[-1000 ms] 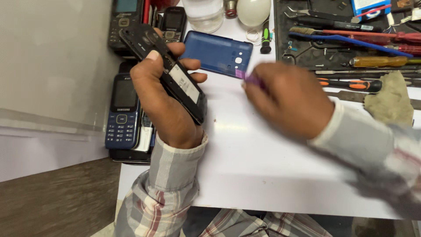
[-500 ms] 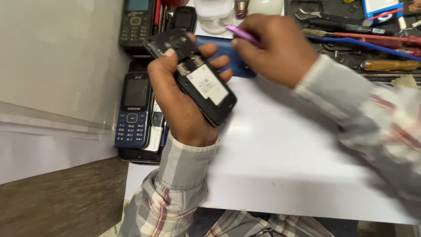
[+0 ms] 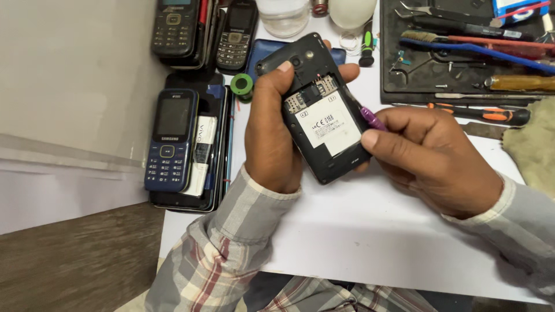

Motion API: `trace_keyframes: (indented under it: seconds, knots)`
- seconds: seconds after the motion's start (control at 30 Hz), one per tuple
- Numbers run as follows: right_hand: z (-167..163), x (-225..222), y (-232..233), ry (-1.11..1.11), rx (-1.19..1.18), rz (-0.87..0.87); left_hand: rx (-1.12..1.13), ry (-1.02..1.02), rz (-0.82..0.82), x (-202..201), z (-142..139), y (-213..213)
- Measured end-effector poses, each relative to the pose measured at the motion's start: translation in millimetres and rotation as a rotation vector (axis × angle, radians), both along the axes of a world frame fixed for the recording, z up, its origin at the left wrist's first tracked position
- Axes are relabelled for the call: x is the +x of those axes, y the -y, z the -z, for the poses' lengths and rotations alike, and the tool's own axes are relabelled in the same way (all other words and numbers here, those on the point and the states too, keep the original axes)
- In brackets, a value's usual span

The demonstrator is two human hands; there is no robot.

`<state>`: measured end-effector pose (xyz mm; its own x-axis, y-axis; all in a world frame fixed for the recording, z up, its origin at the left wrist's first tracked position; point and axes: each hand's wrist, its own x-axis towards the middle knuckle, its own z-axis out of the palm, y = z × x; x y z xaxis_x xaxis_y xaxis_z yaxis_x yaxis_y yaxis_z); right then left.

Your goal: The person pries open the back cover of a mobile phone using a small screwdriver, works around the edges, removes the cover and internal frame, separates the motherboard from the housing, and brushes the internal frame with a brush.

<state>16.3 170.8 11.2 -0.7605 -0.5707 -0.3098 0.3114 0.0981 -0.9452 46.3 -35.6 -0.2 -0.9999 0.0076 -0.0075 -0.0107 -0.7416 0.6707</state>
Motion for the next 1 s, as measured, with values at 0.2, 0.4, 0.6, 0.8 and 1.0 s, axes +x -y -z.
trace_keyframes:
  seconds: [0.2,0.4,0.6,0.8,1.0]
  knots:
    - [10,-16,-25,-0.017,-0.233,0.242,0.015,0.102,-0.047,-12,-2,-2]
    - [6,-29,-45,-0.324,0.012,0.09,0.162,0.281,0.564,-27,-6,-5]
    - [4,-28,-42,-0.708,0.097,-0.12,-0.252,0.302,0.792,-26,-10,-24]
    - [5,-28,-42,-0.759,0.232,0.127,-0.362,0.152,0.554,-32,-19,-19]
    - [-1,-23,-40,-0.635,0.289,0.138,-0.402,0.065,0.417,-33,-33,-9]
